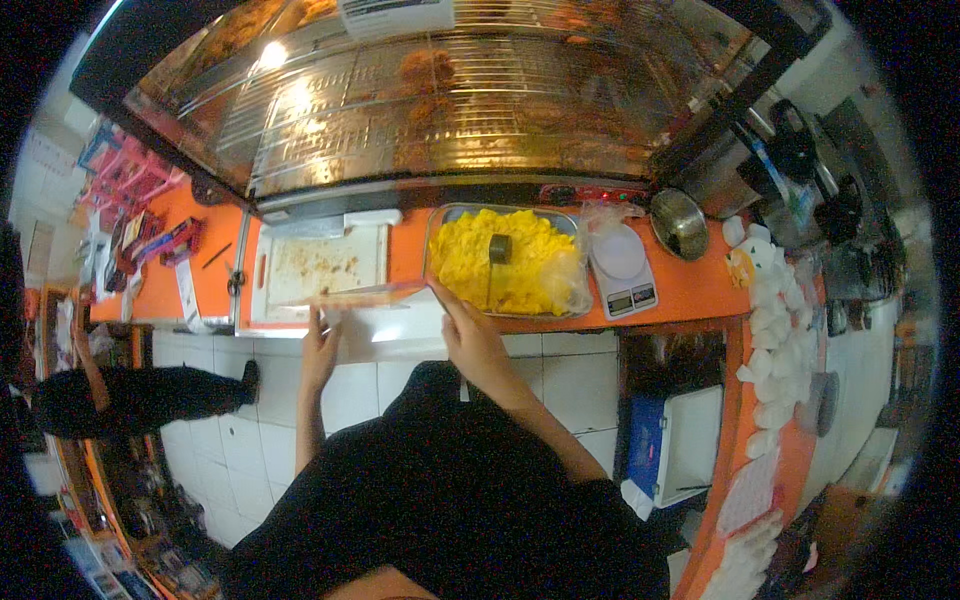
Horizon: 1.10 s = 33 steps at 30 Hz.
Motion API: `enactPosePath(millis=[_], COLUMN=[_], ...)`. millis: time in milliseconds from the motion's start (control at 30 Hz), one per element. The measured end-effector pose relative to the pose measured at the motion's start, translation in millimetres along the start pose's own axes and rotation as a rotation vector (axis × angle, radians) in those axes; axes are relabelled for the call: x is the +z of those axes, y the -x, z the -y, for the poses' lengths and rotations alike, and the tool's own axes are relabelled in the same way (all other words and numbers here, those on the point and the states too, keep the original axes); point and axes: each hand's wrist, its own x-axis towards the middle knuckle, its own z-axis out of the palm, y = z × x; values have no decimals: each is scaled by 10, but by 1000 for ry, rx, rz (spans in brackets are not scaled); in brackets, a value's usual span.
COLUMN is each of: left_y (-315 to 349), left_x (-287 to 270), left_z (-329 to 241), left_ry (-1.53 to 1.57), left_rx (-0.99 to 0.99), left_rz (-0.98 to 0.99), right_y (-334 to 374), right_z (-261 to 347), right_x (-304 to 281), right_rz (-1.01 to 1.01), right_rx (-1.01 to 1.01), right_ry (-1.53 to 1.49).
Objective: The person assembles multiple food orders at a counter. They place buns and fried chicken into boxes, add condiment packets, and close the boxes. The person also handles receipts and places them into the boxes.
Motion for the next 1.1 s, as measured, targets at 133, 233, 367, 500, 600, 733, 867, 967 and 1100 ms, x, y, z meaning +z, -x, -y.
enactPosePath(millis=[133,233,367,500,600,733,867,967,1100], left_y=[-418,-797,-1230,-1488,-1523,-1439,-1300,-1121,-611], left_x=[-254,-314,-497,-530,-677,-840,-459,-2,797], left_z=[-265,-169,59,134,-12,-513,-1106,-1495,-1938], left_ry=[237,77,-184,-175,-658,-323,-123,9,190], left_rx=[311,457,-39,132,10,23,339,596,923], left_rz=[70,82,41,-265,-192,170,311,620,511], right_y=[-155,-77,150,190,-30,-243,-416,-548,-550], right_z=[-203,-411,-804,-1293,-1669,-1962,-1783,-1316,-643], right_x=[-45,24,-50,-284,-451,-658,-714,-562,-373], right_rz=[64,133,-297,-675,-780,-842,-723,-483,-320], right_rx=[202,207,321,353,363,477,581,283,-5], right_ry=[-250,-430,-23,555,625,568,-54,-299,-411])
